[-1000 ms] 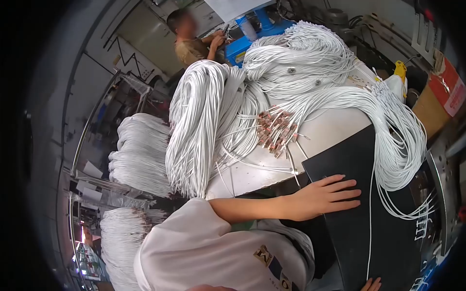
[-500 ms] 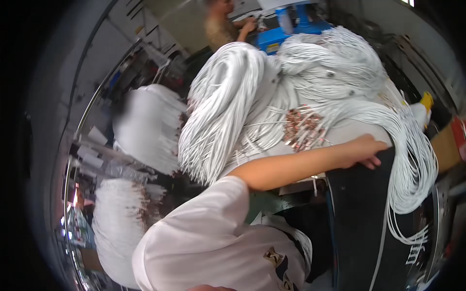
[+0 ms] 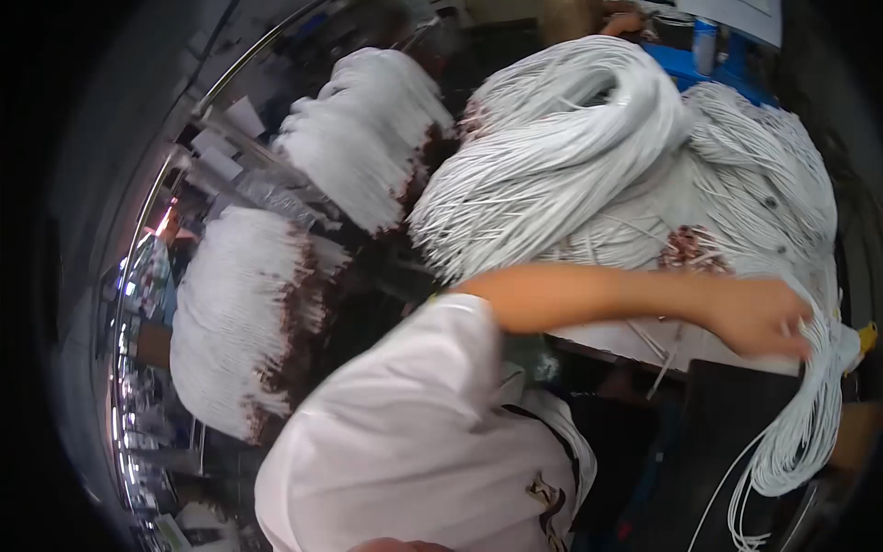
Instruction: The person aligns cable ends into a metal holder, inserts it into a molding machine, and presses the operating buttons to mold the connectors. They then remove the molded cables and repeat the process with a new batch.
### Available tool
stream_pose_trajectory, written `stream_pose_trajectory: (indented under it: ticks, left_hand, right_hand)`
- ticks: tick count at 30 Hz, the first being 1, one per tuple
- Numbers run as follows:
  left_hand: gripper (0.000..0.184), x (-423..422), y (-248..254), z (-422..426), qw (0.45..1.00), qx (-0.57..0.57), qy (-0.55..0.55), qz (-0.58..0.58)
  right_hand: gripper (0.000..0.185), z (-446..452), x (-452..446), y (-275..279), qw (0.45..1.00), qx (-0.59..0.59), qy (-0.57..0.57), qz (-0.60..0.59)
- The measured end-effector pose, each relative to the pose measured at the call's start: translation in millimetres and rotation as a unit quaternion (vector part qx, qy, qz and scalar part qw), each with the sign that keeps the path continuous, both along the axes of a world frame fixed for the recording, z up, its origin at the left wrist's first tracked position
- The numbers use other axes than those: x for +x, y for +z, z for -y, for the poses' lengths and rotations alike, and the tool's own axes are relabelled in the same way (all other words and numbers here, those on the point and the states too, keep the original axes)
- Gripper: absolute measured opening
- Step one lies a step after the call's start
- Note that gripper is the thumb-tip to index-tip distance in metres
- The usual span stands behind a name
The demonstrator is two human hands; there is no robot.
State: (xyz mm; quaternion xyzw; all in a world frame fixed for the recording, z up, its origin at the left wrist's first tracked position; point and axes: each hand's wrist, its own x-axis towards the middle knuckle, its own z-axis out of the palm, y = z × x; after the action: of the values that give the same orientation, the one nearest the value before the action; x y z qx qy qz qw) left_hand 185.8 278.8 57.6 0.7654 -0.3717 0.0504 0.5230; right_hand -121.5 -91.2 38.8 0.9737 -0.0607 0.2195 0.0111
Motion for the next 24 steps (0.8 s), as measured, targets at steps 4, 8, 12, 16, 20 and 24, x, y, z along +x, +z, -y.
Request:
stream_pose_trajectory:
  ticks: [4, 8, 12, 16, 20, 24]
  left_hand:
    - [0.03, -16, 57, -172, 0.874, 0.218, 0.302, 0.311]
    - [0.084, -7, 119, -261, 0.762, 0.283, 0.577, 0.072]
    - [0.107, 51, 106, -263, 0.826, 0.348, 0.392, -0.208]
    - [0.089, 62, 96, -259, 0.856, 0.318, 0.378, -0.154]
    - [0.044, 21, 84, -293, 0.949, -0.055, 0.25, -0.182]
    - [0.041, -8, 83, -263, 0.888, -0.313, 0.161, -0.295]
  right_hand:
    - [0.024, 10, 4, 2, 0.998, 0.029, 0.047, 0.004]
    - [0.017, -30, 16, 38, 0.993, 0.014, 0.114, -0.005]
    - [0.015, -44, 35, 46, 0.987, 0.03, 0.159, -0.005]
    - [0.022, -43, 32, 35, 0.976, 0.139, 0.105, -0.129]
    - [0.006, -36, 31, 20, 0.978, 0.127, 0.157, -0.06]
    - [0.005, -47, 37, 37, 0.973, 0.149, 0.16, -0.071]
